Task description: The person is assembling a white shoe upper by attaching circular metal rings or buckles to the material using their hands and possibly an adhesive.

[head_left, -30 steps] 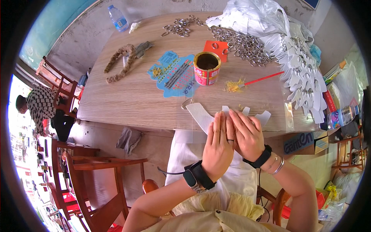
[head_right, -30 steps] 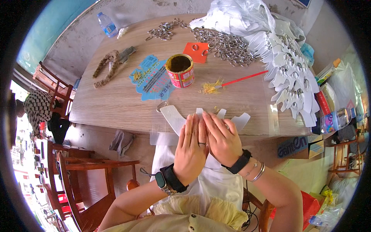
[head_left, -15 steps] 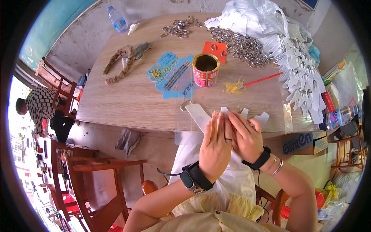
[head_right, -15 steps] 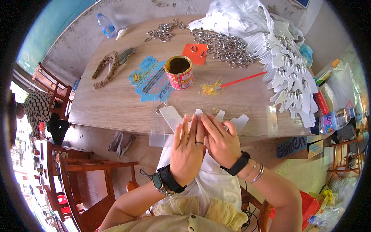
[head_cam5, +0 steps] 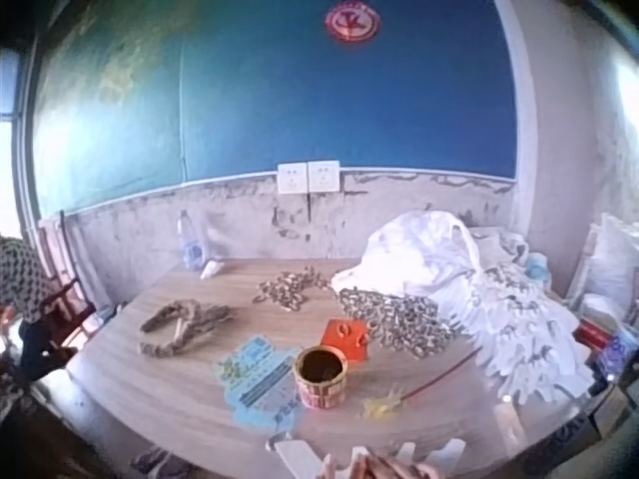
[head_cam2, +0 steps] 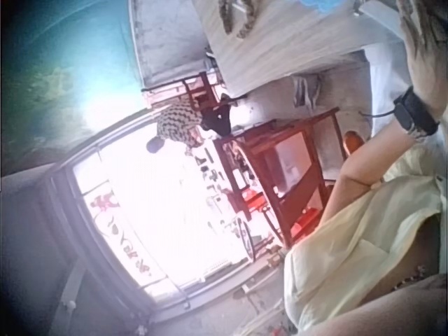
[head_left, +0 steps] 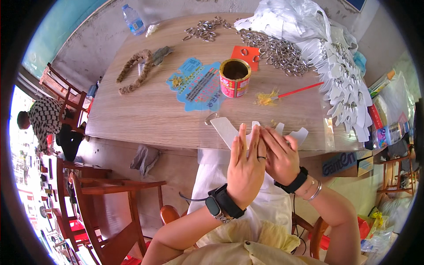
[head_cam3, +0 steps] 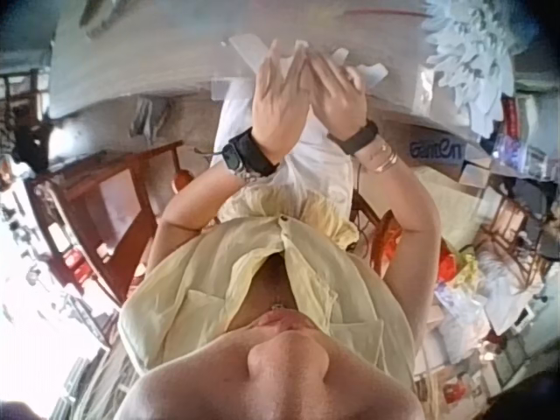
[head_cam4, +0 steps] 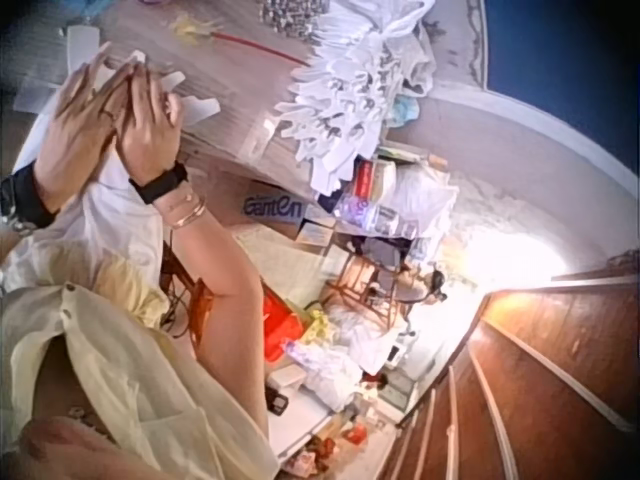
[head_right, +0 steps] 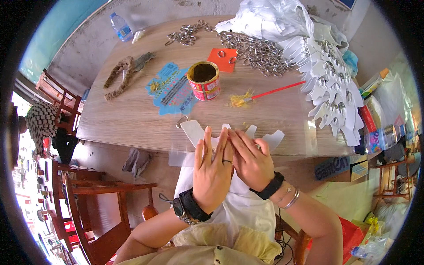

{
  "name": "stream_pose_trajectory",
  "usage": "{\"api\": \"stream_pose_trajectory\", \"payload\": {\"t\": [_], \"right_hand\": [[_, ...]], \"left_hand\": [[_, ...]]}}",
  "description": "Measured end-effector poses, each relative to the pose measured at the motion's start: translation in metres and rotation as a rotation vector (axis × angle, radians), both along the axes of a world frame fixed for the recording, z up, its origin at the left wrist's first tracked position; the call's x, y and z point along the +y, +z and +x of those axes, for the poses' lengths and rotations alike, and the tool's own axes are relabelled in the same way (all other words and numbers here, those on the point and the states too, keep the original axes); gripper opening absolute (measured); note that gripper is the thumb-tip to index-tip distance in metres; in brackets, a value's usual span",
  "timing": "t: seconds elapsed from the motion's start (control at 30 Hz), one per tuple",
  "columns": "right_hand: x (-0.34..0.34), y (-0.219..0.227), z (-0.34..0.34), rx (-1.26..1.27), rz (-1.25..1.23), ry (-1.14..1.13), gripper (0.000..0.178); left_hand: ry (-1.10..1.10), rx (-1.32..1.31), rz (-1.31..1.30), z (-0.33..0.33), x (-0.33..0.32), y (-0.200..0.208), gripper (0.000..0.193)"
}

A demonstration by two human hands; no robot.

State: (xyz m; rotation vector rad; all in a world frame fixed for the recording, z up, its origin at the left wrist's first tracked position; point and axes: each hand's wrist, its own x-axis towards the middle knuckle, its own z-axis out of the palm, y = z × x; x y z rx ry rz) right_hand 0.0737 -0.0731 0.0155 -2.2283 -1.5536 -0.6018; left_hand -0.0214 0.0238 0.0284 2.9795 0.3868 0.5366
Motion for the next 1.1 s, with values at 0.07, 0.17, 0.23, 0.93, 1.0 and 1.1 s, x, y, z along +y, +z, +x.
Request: {"api": "stream_pose_trajectory", "payload": {"t": [0.07, 0.17, 0.23, 0.93, 1.0, 1.1], "right_hand": [[0.001, 0.000, -0.001, 0.012, 0.000, 0.004, 0.032], [0.001, -0.001, 0.000, -0.008, 0.011, 0.002, 0.032], [0.000, -0.002, 0.001, -0.004, 0.010, 0.007, 0.032], [-0.001, 0.008, -0.003, 0.045, -0.069, -0.018, 0.033], [-0.001, 0.008, -0.004, 0.050, -0.065, -0.022, 0.033], [0.000, 0.008, -0.004, 0.058, -0.056, -0.028, 0.033]], "left_hand": [[0.003, -0.001, 0.018, 0.000, 0.001, 0.001, 0.050], [-0.001, -0.001, 0.047, 0.002, 0.001, 0.000, 0.049], [-0.001, 0.002, 0.058, 0.002, 0.000, -0.001, 0.048], [0.009, -0.004, 0.008, 0.002, -0.001, -0.003, 0.058], [0.007, -0.005, 0.009, 0.002, 0.000, -0.004, 0.057], [0.013, 0.010, 0.029, 0.001, 0.000, -0.004, 0.057]]}}
